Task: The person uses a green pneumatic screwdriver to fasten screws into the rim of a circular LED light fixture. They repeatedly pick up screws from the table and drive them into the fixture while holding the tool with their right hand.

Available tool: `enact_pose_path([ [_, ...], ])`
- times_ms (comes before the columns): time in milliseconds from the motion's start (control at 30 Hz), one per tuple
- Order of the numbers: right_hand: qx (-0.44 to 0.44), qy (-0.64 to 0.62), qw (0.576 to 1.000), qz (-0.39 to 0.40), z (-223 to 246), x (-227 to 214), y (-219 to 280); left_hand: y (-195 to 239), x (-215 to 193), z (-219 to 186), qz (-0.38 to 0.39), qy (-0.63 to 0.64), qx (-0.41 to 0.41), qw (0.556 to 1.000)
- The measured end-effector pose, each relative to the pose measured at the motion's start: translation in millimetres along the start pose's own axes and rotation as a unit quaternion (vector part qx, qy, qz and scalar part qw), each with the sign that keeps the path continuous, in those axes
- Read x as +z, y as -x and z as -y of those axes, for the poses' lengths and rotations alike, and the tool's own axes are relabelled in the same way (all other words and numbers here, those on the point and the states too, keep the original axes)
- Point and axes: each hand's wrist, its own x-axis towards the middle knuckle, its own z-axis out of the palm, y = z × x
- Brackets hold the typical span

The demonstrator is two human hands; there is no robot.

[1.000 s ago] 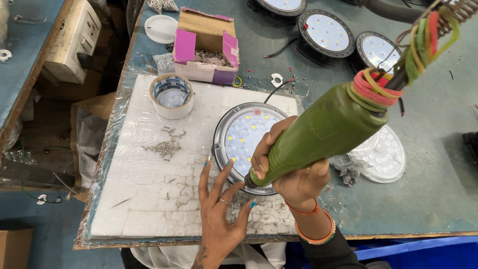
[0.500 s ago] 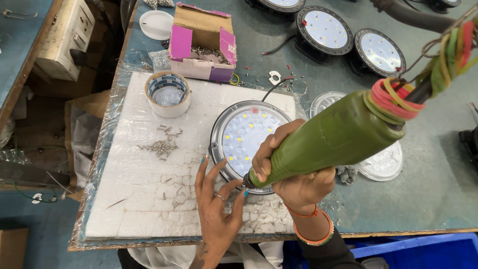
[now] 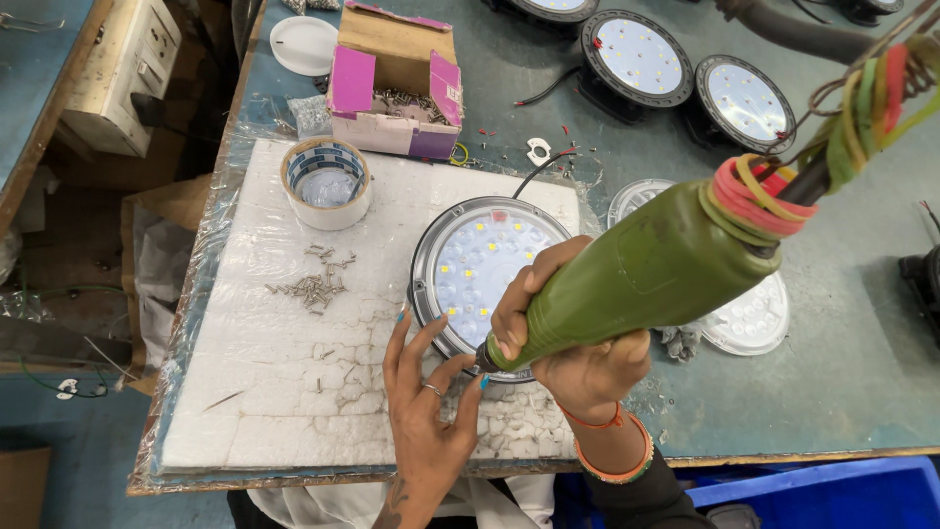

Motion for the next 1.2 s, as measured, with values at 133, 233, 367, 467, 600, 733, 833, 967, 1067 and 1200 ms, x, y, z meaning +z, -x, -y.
enact_pose_path([
  [133,-0.004,0.004,1.0,0.0,0,1,0,1,1,0,0.004,-0.004,-0.008,1.0],
  [233,-0.001,0.005,1.0,0.005,0,2,-2,2,2,1,0.006,-0.004,-0.013,1.0],
  [367,0.019,0.006,1.0,0.014,0,4,-3,4,6,1,-0.004,0.003,-0.021,1.0],
  [467,0.03,-0.001,0.999,0.011,-1,6,-4,7,8,2,-0.01,-0.006,-0.026,1.0],
  [600,0.034,0.005,0.999,0.001,-1,7,-4,8,10,3,-0.009,0.007,-0.035,0.999],
  [733,0.036,0.023,0.999,-0.003,-2,7,-2,7,10,5,-0.009,-0.001,-0.023,1.0],
  [833,0.036,0.029,0.999,-0.01,-4,8,0,4,8,8,-0.003,0.002,-0.012,1.0],
  [967,0.036,0.029,0.999,-0.025,-3,10,3,-1,5,8,0.013,0.012,-0.011,1.0],
  [1067,0.032,0.033,0.999,-0.024,-1,9,4,-11,2,14,0.06,0.016,0.056,0.997],
  [1200,0.019,0.05,0.998,-0.018,-2,9,5,-30,-4,29,0.162,-0.112,0.15,0.969],
])
